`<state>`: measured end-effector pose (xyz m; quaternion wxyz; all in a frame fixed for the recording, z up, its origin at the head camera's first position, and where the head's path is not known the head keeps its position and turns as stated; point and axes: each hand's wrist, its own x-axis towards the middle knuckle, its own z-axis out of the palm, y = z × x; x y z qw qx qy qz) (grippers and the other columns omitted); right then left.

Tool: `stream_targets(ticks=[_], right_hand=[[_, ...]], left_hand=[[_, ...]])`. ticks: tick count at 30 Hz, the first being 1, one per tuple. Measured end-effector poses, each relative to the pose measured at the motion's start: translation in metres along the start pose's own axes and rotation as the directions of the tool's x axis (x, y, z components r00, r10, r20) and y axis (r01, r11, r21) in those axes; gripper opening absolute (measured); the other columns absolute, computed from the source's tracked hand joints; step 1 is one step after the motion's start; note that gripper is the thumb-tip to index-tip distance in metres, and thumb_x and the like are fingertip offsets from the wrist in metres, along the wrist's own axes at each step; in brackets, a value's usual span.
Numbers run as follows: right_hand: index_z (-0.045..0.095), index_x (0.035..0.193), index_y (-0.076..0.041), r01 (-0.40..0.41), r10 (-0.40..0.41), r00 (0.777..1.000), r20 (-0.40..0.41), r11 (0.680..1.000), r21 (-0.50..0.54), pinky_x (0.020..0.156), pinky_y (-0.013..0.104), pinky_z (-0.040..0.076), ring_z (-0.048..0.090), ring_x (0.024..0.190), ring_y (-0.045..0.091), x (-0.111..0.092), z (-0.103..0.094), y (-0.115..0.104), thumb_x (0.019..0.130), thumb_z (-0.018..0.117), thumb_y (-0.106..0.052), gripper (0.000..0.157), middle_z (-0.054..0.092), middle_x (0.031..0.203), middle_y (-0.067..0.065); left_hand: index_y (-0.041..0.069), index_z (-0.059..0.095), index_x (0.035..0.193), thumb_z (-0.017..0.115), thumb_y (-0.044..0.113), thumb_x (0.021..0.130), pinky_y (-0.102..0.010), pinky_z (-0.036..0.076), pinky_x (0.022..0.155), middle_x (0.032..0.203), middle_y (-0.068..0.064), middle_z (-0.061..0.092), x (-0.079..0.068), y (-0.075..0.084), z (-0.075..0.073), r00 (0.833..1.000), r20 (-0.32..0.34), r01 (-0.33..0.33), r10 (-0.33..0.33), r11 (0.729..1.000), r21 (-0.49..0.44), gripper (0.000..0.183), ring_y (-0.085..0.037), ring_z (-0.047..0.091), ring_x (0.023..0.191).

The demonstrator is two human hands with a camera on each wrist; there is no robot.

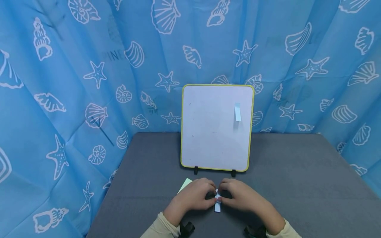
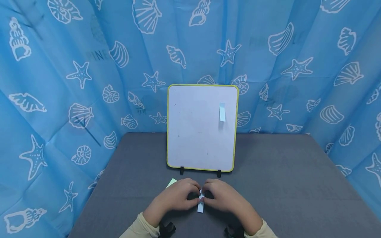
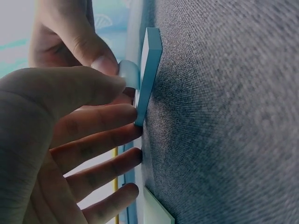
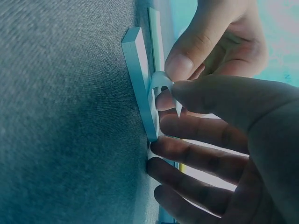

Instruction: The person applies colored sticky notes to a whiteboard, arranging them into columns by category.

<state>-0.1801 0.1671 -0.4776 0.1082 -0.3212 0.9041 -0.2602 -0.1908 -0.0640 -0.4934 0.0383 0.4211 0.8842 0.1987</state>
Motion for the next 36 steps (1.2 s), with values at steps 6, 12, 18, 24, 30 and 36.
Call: stream_targets(ticks=[6, 12, 18, 24, 30, 36], right_hand=[[0.078, 0.105, -0.020, -0.008, 0.008, 1.000, 0.006, 1.000, 0.008, 0.076, 0.030, 0.056, 0.059, 0.087, -0.002, 0.000, -0.001, -0.002, 0.099, 0.077, -0.032, 0.014, 0.067, 0.102, -0.013], [0.078, 0.106, -0.020, 0.005, -0.005, 1.000, 0.000, 1.000, 0.023, 0.079, 0.031, 0.057, 0.061, 0.092, 0.000, 0.000, -0.001, -0.002, 0.100, 0.075, -0.028, 0.011, 0.067, 0.109, -0.011], [0.076, 0.105, -0.021, 0.002, -0.002, 1.000, -0.004, 1.000, 0.026, 0.080, 0.032, 0.057, 0.059, 0.092, 0.000, 0.000, -0.002, -0.002, 0.101, 0.074, -0.027, 0.008, 0.066, 0.111, -0.011], [0.074, 0.101, -0.023, -0.018, 0.018, 1.000, 0.007, 0.998, 0.056, 0.077, 0.031, 0.055, 0.058, 0.091, 0.000, 0.001, -0.001, 0.000, 0.101, 0.074, -0.027, 0.004, 0.066, 0.112, -0.010], [0.072, 0.099, -0.023, -0.024, 0.025, 1.000, -0.007, 0.996, 0.081, 0.076, 0.030, 0.053, 0.058, 0.091, 0.002, 0.000, -0.002, 0.002, 0.103, 0.072, -0.025, 0.005, 0.065, 0.112, -0.008], [0.070, 0.096, -0.024, -0.013, 0.016, 0.998, -0.053, 0.997, 0.071, 0.073, 0.028, 0.051, 0.056, 0.086, 0.001, -0.001, -0.003, 0.007, 0.103, 0.070, -0.023, 0.007, 0.062, 0.105, -0.011]], left_hand=[[0.021, 0.083, 0.111, 0.068, 0.035, 0.104, -0.024, 0.057, 0.092, 0.121, 0.008, 0.076, 0.000, 0.000, 0.002, 1.000, -0.006, 0.011, -0.011, 1.000, 0.005, 0.022, -0.004, 0.068, 0.111], [0.021, 0.083, 0.112, 0.069, 0.034, 0.104, -0.024, 0.057, 0.094, 0.122, 0.010, 0.076, 0.000, -0.001, 0.003, 1.000, 0.003, 0.025, -0.025, 1.000, -0.003, 0.021, -0.003, 0.068, 0.113], [0.021, 0.083, 0.112, 0.069, 0.034, 0.104, -0.024, 0.057, 0.094, 0.121, 0.010, 0.076, 0.000, 0.000, 0.002, 1.000, 0.003, 0.027, -0.027, 1.000, 0.004, 0.020, -0.003, 0.068, 0.112], [0.021, 0.082, 0.113, 0.069, 0.035, 0.104, -0.024, 0.057, 0.093, 0.121, 0.009, 0.075, -0.001, 0.002, 0.000, 0.999, 0.006, 0.033, -0.033, 0.999, 0.018, 0.021, -0.003, 0.068, 0.110], [0.022, 0.082, 0.113, 0.069, 0.034, 0.104, -0.022, 0.056, 0.089, 0.119, 0.009, 0.073, -0.002, 0.006, -0.005, 1.000, -0.010, 0.015, -0.015, 0.999, 0.038, 0.021, -0.003, 0.067, 0.106], [0.020, 0.082, 0.113, 0.068, 0.032, 0.104, -0.022, 0.056, 0.087, 0.118, 0.007, 0.074, -0.003, 0.012, -0.010, 1.000, -0.017, -0.010, 0.011, 0.998, 0.062, 0.020, -0.004, 0.068, 0.103]])
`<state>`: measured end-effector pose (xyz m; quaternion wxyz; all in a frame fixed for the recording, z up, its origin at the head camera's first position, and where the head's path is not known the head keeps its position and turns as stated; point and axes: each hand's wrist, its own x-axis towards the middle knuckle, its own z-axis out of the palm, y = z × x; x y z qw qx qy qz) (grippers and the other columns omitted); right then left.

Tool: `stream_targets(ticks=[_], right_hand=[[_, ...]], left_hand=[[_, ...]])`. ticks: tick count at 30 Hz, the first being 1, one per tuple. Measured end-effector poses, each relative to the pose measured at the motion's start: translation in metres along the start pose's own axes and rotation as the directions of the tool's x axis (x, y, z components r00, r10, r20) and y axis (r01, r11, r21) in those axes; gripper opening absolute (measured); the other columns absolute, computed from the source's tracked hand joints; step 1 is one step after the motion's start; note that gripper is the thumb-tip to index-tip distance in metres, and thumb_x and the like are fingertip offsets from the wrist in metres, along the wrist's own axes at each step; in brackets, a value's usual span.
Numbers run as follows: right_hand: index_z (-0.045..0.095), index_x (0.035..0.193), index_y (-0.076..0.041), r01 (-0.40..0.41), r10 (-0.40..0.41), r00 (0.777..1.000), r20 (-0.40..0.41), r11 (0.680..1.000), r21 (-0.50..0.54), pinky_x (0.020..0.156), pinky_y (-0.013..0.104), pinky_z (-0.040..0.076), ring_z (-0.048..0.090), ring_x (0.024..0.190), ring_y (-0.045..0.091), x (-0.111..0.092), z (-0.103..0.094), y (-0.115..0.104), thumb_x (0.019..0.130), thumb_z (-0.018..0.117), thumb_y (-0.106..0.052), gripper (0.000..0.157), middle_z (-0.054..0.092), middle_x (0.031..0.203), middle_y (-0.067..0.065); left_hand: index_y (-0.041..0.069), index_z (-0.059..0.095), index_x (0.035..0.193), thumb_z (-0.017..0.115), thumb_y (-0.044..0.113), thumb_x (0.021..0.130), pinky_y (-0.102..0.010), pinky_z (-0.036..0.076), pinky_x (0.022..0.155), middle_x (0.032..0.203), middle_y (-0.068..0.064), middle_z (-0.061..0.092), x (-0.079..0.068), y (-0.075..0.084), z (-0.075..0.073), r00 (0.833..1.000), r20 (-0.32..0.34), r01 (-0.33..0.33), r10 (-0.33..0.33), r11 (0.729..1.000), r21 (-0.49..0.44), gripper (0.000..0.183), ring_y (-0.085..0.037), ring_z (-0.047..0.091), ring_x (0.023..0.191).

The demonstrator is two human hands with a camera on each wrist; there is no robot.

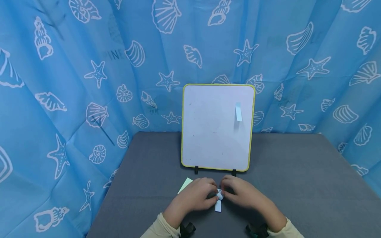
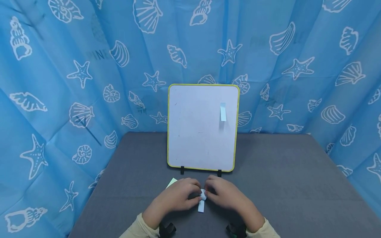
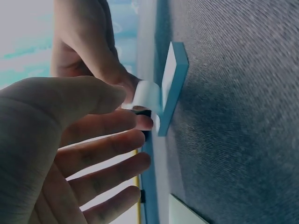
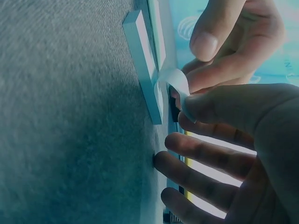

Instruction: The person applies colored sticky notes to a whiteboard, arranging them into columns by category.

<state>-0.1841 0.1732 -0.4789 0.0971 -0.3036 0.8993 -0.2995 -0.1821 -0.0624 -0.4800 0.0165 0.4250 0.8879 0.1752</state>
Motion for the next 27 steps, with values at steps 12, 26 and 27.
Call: stream_targets(ticks=[12, 26, 27], right_hand=[[0.070, 0.097, -0.021, -0.011, 0.011, 0.999, -0.031, 1.000, -0.003, 0.070, 0.028, 0.049, 0.052, 0.081, 0.000, -0.002, -0.008, 0.005, 0.104, 0.069, -0.019, 0.008, 0.059, 0.097, -0.011], [0.067, 0.096, -0.023, -0.027, 0.027, 0.999, -0.046, 1.000, -0.009, 0.070, 0.028, 0.047, 0.051, 0.081, 0.000, -0.003, -0.010, 0.013, 0.105, 0.068, -0.021, 0.009, 0.059, 0.095, -0.012], [0.067, 0.096, -0.023, -0.030, 0.029, 0.998, -0.048, 0.999, -0.013, 0.070, 0.028, 0.047, 0.051, 0.080, 0.000, -0.003, -0.010, 0.013, 0.105, 0.068, -0.022, 0.009, 0.059, 0.095, -0.012]], left_hand=[[0.020, 0.081, 0.110, 0.075, 0.022, 0.099, -0.014, 0.049, 0.074, 0.105, 0.010, 0.071, -0.001, 0.018, -0.005, 0.995, -0.009, -0.099, 0.101, 0.990, 0.097, 0.013, 0.002, 0.061, 0.085], [0.023, 0.082, 0.111, 0.078, 0.026, 0.097, -0.014, 0.046, 0.071, 0.103, 0.010, 0.071, 0.004, 0.024, 0.006, 0.991, 0.094, -0.111, 0.099, 0.985, 0.130, 0.014, 0.001, 0.059, 0.083], [0.024, 0.082, 0.111, 0.079, 0.026, 0.097, -0.014, 0.047, 0.071, 0.104, 0.010, 0.071, 0.004, 0.024, 0.007, 0.990, 0.105, -0.105, 0.091, 0.985, 0.135, 0.014, 0.001, 0.059, 0.083]])
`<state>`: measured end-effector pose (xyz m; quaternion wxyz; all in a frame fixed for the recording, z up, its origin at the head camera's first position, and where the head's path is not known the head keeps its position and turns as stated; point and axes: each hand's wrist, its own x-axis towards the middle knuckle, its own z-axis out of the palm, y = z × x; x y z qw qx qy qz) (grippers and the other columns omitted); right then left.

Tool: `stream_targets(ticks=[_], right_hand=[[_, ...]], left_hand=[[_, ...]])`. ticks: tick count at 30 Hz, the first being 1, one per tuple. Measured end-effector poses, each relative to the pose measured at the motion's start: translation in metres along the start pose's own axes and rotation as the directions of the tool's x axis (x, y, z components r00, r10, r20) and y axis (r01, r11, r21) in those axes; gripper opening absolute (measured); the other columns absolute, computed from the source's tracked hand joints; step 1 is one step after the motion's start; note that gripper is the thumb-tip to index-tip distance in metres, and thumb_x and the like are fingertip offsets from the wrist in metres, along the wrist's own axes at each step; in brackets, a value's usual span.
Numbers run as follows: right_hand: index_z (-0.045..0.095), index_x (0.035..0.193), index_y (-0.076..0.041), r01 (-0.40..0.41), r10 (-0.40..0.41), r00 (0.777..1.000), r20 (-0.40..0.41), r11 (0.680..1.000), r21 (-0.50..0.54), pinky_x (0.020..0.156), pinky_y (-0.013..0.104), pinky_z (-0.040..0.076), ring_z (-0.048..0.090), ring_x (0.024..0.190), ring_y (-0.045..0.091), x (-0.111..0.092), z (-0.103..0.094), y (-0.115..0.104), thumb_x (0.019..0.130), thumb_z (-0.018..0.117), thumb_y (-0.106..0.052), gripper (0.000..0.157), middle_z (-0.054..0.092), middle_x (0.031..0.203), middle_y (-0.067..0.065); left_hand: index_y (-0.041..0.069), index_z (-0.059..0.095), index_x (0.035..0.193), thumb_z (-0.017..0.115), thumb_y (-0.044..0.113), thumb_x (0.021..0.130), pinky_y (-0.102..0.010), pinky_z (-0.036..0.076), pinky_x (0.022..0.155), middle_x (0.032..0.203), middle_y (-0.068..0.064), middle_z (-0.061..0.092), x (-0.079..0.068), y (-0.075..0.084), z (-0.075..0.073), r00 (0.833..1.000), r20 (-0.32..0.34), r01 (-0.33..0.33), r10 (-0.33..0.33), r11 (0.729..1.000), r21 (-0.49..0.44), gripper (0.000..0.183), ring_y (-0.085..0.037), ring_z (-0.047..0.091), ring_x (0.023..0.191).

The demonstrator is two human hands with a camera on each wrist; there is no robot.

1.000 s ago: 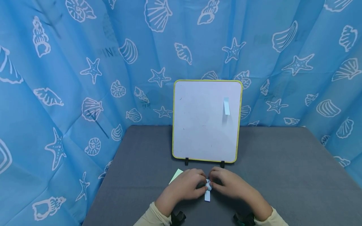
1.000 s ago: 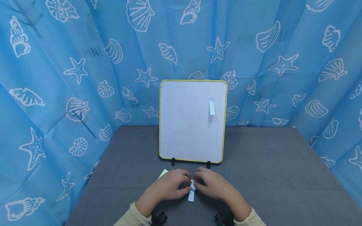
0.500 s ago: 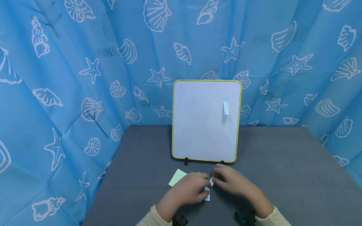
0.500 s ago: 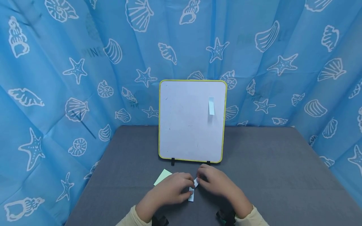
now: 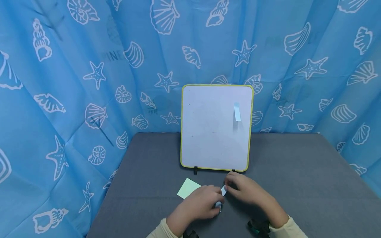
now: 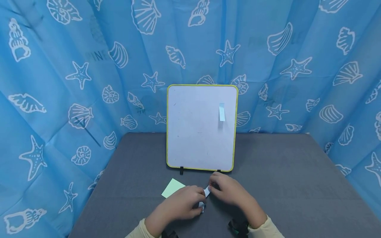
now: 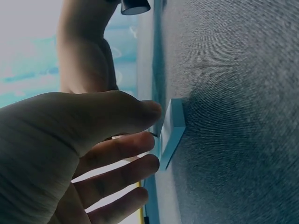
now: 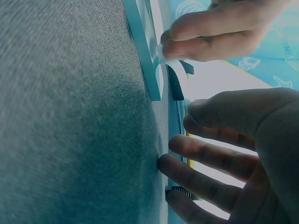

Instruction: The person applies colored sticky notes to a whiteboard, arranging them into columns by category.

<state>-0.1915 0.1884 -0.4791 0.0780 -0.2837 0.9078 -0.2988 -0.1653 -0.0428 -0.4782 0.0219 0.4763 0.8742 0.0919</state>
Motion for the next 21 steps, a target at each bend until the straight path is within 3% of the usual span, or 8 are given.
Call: stream_targets(ticks=[3, 12, 21], right_hand=[[0.067, 0.096, -0.023, -0.002, 0.002, 1.000, -0.006, 1.000, -0.004, 0.069, 0.027, 0.046, 0.051, 0.079, 0.000, -0.0004, 0.0002, 0.0009, 0.105, 0.068, -0.022, 0.008, 0.058, 0.094, -0.012], [0.067, 0.097, -0.022, -0.004, 0.004, 1.000, -0.023, 1.000, 0.002, 0.068, 0.028, 0.045, 0.050, 0.077, 0.000, -0.0011, -0.0014, 0.0023, 0.105, 0.068, -0.021, 0.008, 0.058, 0.091, -0.011], [0.066, 0.095, -0.023, -0.004, 0.004, 0.999, -0.034, 1.000, -0.007, 0.068, 0.027, 0.045, 0.050, 0.077, 0.001, -0.0008, -0.0014, 0.0064, 0.104, 0.069, -0.021, 0.010, 0.058, 0.089, -0.011]], left_hand=[[0.023, 0.082, 0.110, 0.079, 0.025, 0.097, -0.015, 0.048, 0.073, 0.106, 0.010, 0.071, 0.0004, 0.0009, 0.0012, 1.000, 0.015, 0.014, -0.014, 1.000, 0.009, 0.014, 0.001, 0.059, 0.083], [0.019, 0.081, 0.097, 0.080, 0.024, 0.095, -0.017, 0.050, 0.077, 0.109, 0.007, 0.071, -0.0012, 0.0038, -0.0004, 1.000, -0.020, 0.013, -0.012, 0.998, 0.067, 0.006, -0.001, 0.060, 0.085], [0.018, 0.082, 0.096, 0.080, 0.023, 0.094, -0.014, 0.045, 0.072, 0.109, 0.007, 0.070, -0.0024, 0.0025, 0.0013, 1.000, -0.010, 0.018, -0.018, 1.000, 0.023, 0.006, 0.001, 0.052, 0.079]])
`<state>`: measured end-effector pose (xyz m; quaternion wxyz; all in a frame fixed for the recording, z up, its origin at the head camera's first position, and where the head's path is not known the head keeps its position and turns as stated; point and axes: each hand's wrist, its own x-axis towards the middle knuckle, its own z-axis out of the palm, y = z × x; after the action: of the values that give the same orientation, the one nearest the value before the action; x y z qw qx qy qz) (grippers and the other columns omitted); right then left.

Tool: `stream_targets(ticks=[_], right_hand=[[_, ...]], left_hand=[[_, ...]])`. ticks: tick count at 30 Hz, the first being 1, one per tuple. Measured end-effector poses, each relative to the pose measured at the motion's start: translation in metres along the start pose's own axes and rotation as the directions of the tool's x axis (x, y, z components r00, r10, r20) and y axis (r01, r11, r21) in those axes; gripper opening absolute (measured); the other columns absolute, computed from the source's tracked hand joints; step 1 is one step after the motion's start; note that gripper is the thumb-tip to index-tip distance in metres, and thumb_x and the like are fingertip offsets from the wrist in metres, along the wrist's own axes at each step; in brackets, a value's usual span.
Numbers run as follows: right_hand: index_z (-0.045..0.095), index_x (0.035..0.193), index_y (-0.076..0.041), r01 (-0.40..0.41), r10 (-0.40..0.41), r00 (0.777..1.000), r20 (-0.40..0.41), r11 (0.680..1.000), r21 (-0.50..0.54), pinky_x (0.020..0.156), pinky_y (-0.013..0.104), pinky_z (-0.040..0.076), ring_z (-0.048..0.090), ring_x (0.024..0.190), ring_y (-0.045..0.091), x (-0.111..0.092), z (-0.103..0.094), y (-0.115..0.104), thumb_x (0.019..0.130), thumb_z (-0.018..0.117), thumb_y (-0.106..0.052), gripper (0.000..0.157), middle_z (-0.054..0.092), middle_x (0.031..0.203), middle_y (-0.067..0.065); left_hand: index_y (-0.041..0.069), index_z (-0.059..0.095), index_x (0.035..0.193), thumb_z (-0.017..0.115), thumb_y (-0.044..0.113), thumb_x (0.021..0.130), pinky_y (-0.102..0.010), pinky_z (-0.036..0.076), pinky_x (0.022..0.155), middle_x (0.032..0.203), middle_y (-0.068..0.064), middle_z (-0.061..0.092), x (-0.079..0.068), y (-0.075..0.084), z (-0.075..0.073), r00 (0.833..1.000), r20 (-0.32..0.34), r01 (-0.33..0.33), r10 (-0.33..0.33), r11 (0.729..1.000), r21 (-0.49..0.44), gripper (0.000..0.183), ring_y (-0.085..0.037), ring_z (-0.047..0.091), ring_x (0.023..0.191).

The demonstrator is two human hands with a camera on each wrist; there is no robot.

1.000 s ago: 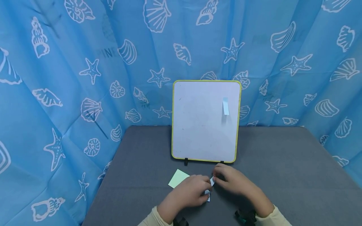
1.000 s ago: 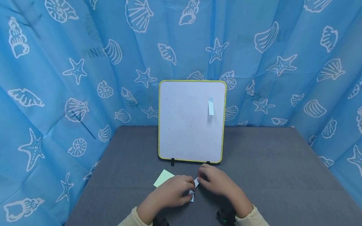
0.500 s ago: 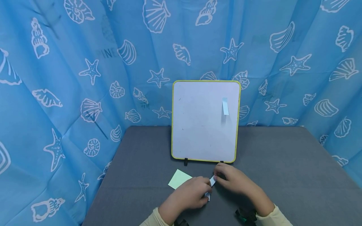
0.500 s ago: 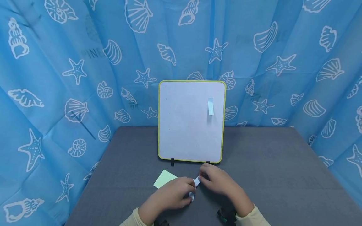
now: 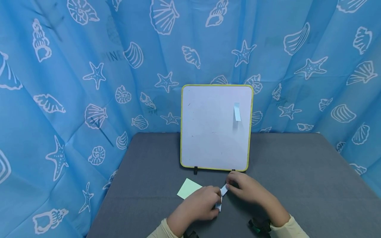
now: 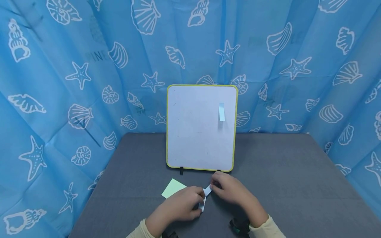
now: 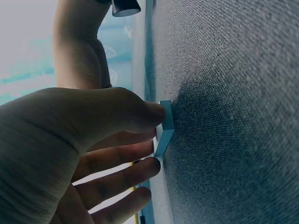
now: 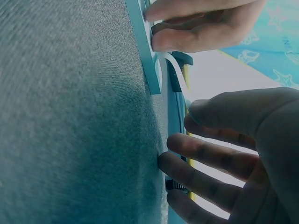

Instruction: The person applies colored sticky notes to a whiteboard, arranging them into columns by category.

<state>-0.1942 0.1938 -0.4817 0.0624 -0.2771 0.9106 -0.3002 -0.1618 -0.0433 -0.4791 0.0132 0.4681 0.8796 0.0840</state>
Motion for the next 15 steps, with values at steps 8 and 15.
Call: stream_targets(ticks=[8, 15], right_hand=[[0.066, 0.094, -0.021, -0.001, 0.001, 1.000, 0.009, 1.000, 0.013, 0.067, 0.027, 0.044, 0.049, 0.075, 0.001, 0.0000, -0.0022, 0.0000, 0.104, 0.068, -0.019, 0.011, 0.057, 0.088, -0.011], [0.066, 0.093, -0.020, 0.003, -0.003, 1.000, 0.009, 1.000, 0.015, 0.067, 0.027, 0.045, 0.050, 0.074, 0.001, 0.0001, -0.0033, 0.0024, 0.104, 0.068, -0.018, 0.011, 0.057, 0.088, -0.010]], left_hand=[[0.017, 0.083, 0.099, 0.080, 0.024, 0.094, -0.013, 0.044, 0.072, 0.108, 0.007, 0.069, 0.0005, -0.0011, 0.0014, 1.000, 0.009, -0.008, 0.008, 1.000, -0.019, 0.009, 0.001, 0.050, 0.080], [0.018, 0.083, 0.096, 0.081, 0.025, 0.093, -0.013, 0.042, 0.071, 0.106, 0.008, 0.068, 0.0012, -0.0009, 0.0012, 1.000, 0.002, -0.013, 0.013, 1.000, -0.008, 0.009, 0.001, 0.049, 0.078]])
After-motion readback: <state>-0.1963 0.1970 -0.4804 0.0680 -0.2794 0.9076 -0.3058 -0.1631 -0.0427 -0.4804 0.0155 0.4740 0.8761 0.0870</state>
